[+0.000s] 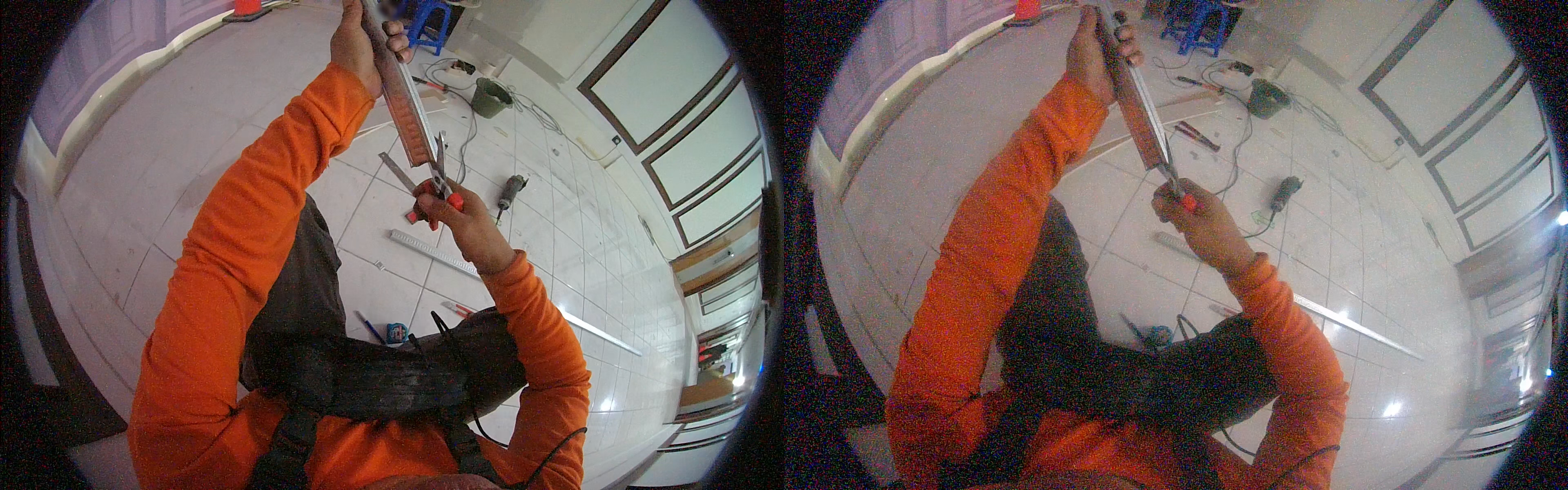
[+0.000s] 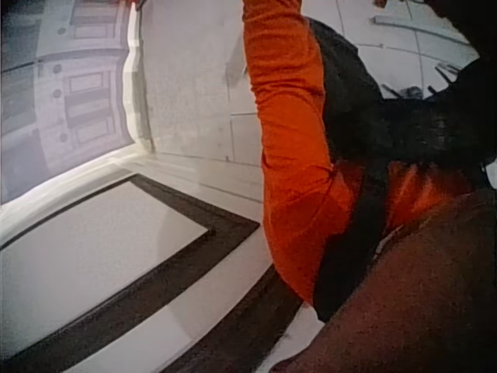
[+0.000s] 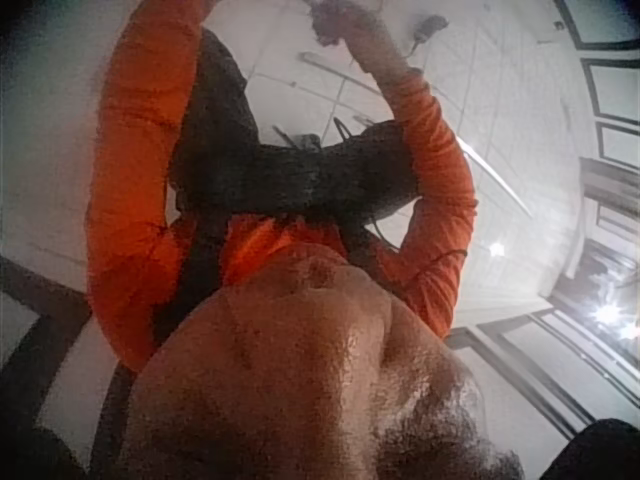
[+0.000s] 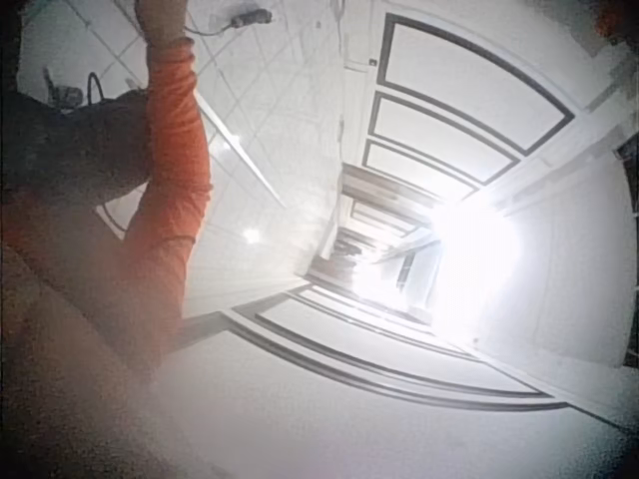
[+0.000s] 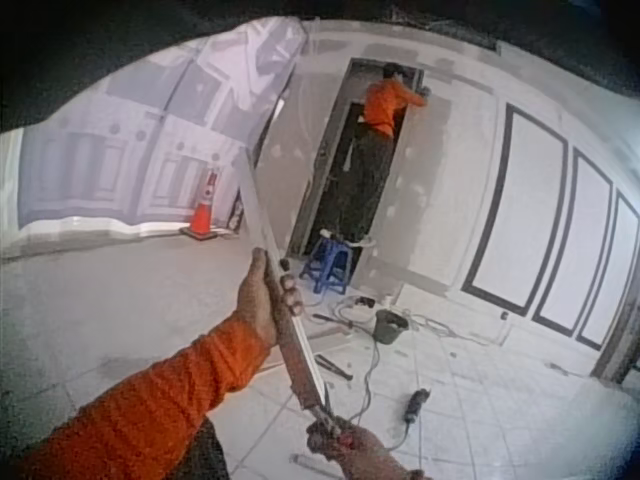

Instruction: The person uses shears to cut notches into a metal strip while sitting on a floor. They measure the metal strip with a measuring tape and continue cutting sections of the metal with the shears.

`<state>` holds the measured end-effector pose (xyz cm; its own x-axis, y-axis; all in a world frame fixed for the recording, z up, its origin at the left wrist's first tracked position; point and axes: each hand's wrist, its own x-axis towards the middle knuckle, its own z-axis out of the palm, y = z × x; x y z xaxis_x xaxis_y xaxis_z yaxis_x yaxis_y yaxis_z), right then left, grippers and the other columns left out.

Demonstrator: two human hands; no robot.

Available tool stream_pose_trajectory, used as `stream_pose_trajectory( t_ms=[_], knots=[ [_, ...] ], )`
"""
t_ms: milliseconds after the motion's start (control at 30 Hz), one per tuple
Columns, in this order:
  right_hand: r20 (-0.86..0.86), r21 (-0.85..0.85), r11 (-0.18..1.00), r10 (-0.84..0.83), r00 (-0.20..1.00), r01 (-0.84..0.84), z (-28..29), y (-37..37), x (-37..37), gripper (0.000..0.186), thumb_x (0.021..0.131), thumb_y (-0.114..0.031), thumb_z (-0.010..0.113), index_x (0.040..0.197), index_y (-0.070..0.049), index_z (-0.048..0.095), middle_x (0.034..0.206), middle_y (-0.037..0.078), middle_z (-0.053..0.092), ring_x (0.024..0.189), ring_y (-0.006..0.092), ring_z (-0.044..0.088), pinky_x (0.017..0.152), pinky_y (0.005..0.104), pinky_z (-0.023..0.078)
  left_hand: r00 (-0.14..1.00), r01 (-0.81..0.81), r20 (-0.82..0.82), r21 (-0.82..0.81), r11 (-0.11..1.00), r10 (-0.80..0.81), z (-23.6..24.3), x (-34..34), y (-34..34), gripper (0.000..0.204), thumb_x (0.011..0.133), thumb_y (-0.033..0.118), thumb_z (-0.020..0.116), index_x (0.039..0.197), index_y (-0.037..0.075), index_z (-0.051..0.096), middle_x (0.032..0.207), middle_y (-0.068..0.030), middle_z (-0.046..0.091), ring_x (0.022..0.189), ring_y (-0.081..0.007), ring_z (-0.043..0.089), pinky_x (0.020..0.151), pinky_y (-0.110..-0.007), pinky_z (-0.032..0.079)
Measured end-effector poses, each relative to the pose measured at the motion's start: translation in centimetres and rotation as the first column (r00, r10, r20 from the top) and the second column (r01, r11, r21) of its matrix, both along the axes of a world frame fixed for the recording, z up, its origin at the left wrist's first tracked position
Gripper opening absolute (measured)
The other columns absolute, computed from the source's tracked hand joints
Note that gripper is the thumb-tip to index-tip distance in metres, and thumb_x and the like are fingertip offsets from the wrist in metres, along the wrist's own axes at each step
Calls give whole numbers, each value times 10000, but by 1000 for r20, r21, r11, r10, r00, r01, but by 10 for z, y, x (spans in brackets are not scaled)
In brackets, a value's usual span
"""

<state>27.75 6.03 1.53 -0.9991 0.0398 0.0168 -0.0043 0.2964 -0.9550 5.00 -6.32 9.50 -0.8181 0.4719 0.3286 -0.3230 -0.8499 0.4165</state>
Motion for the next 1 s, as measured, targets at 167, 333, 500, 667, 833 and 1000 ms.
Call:
stream_pose_trajectory(
  t_ms=[167,333,500,667,833,1000],
  knots=[
    [65,-44,999,29,997,-26,1,-10,0,228,939,-277,572,986,-54,586,790,-25,567,705,97,495,649,260,424,976,-5,-219,19,1000,9,-16,-23,-8,477,958,559,374,978,108,527,653,2,461,535,-153,436,504,-316,383],
    [-91,11,1000,13,996,-12,-28,11,-7,267,940,-285,600,1030,-34,612,814,11,616,720,96,553,636,252,459,986,-163,7,-65,984,164,-2,10,1,434,937,574,418,920,155,531,625,4,477,455,-154,423,437,-324,366],
    [-14,157,986,61,998,-58,-16,18,-8,246,945,-292,555,961,-47,567,771,9,561,715,130,502,672,295,432,989,-135,49,-72,988,138,-1,12,2,435,918,610,434,958,177,445,667,-4,445,516,-153,416,499,-321,369],
    [-14,106,993,46,999,-44,-7,5,2,302,947,-323,510,935,-30,584,817,20,580,778,149,524,744,316,445,989,-139,37,-98,985,143,-8,9,-3,453,911,609,453,946,158,452,671,-6,448,527,-148,424,509,-319,369],
    [44,123,992,14,999,-20,-11,7,-2,276,916,-262,600,1053,-23,590,794,-8,557,708,87,498,667,244,430,989,-146,6,-118,982,147,-10,8,-2,447,905,600,472,930,154,466,670,1,447,525,-142,425,515,-306,363],
    [69,149,989,11,998,-22,-8,7,3,316,914,-270,602,1082,-4,583,823,15,572,726,105,510,684,262,448,995,-98,1,-101,990,98,-15,6,-2,450,896,608,481,936,159,476,670,8,449,534,-135,434,520,-303,365]
  ],
)
